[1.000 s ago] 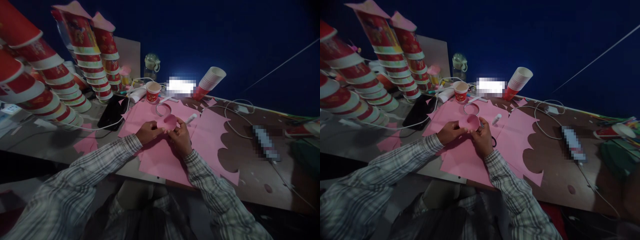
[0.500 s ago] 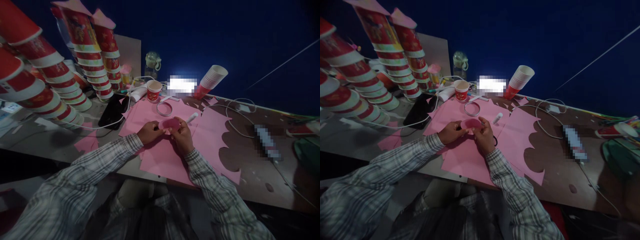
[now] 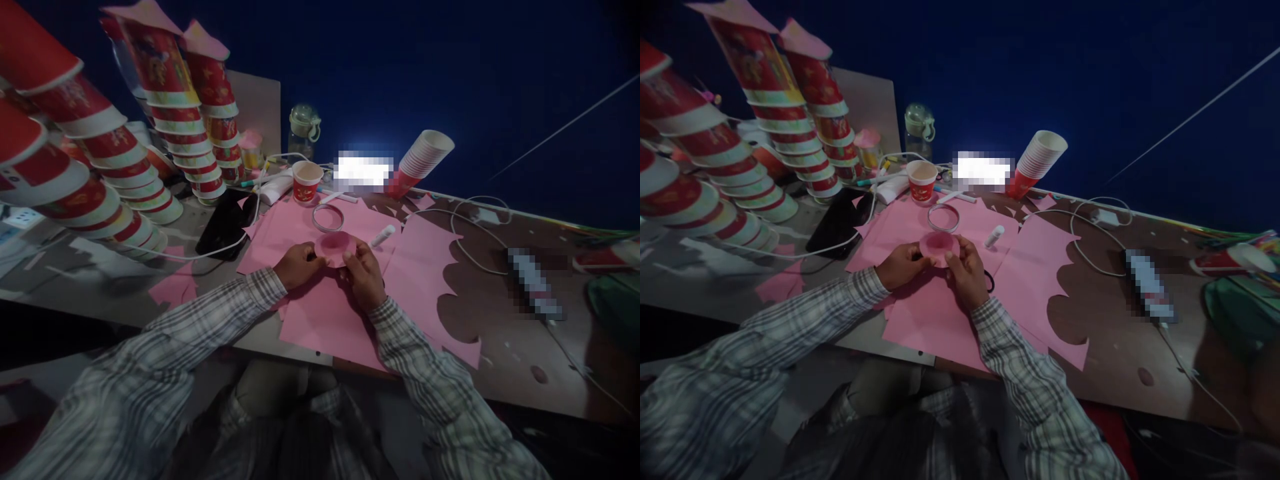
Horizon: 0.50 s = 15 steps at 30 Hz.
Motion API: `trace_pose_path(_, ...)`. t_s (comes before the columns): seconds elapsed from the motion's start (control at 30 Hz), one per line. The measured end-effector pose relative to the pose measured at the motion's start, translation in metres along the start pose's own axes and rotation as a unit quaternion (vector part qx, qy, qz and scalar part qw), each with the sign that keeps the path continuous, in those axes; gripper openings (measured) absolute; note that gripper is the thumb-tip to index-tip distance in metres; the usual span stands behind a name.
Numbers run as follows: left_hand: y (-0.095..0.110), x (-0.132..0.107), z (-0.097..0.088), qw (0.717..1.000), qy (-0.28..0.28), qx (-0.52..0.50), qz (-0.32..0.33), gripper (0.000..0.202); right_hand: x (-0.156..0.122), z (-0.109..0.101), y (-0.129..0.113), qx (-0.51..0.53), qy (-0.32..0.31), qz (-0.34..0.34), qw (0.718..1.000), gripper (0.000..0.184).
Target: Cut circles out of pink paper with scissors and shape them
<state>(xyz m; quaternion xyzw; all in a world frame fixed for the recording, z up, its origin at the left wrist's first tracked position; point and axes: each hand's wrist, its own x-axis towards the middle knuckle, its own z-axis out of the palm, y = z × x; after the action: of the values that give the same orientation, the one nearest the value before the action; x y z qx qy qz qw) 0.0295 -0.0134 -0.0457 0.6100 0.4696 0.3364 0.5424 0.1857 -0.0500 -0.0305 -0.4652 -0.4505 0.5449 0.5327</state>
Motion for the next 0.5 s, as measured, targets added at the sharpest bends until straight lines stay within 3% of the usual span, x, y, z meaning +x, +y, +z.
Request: trace_pose_path(0.5,0.0023,-0.0017,0.0009,1.000,0.006,-0.024,0.002,0.028,0.0004,0.0001,0.0014,-0.009,0.000,0.006,1.000,0.045)
